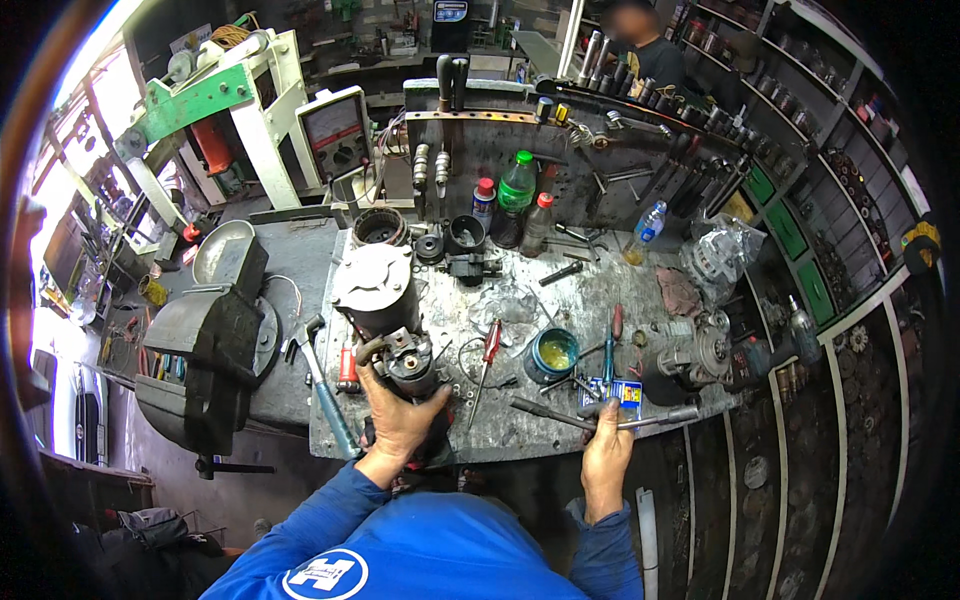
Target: The person assembles a cylindrical mechanical component on a workbench. They use a T-handle wrench to tighten bolts, a hammer to tap parts into place, and a cordless impact driver to secure fasteners. The person also wipes the component with a cloth and handles small parts like bolts and a rubber seal.
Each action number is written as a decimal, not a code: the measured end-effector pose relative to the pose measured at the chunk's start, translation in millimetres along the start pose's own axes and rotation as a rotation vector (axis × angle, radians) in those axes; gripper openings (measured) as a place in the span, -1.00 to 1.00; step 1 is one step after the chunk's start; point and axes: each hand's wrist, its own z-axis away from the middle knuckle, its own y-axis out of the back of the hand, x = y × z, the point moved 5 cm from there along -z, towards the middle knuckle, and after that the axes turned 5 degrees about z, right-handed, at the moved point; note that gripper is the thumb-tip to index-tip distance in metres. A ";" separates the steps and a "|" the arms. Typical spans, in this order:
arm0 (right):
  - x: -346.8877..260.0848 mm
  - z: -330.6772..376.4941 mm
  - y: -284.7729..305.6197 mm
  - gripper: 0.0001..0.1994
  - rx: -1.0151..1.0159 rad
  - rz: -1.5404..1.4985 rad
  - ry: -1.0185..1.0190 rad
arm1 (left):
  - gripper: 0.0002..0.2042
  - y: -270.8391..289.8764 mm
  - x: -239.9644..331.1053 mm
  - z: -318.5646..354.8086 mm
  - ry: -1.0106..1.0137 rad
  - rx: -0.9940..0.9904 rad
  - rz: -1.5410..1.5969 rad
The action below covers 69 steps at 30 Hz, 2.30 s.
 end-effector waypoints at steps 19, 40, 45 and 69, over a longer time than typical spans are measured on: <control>-293.2 -77.4 -94.1 -0.43 0.061 0.440 1.315 | -0.22 73.8 1.2 -38.7 0.161 -0.179 0.218; -378.3 -44.7 -202.5 -0.57 -0.250 0.900 1.675 | -0.14 47.0 -43.4 -53.7 0.213 -0.271 0.316; -376.3 -36.5 -203.0 -0.69 -0.166 0.907 1.721 | -0.09 46.7 -41.4 -57.2 0.208 -0.254 0.312; -380.7 -17.6 -204.6 -0.79 0.012 1.114 1.261 | -0.12 45.2 -28.4 -56.3 0.175 -0.211 0.402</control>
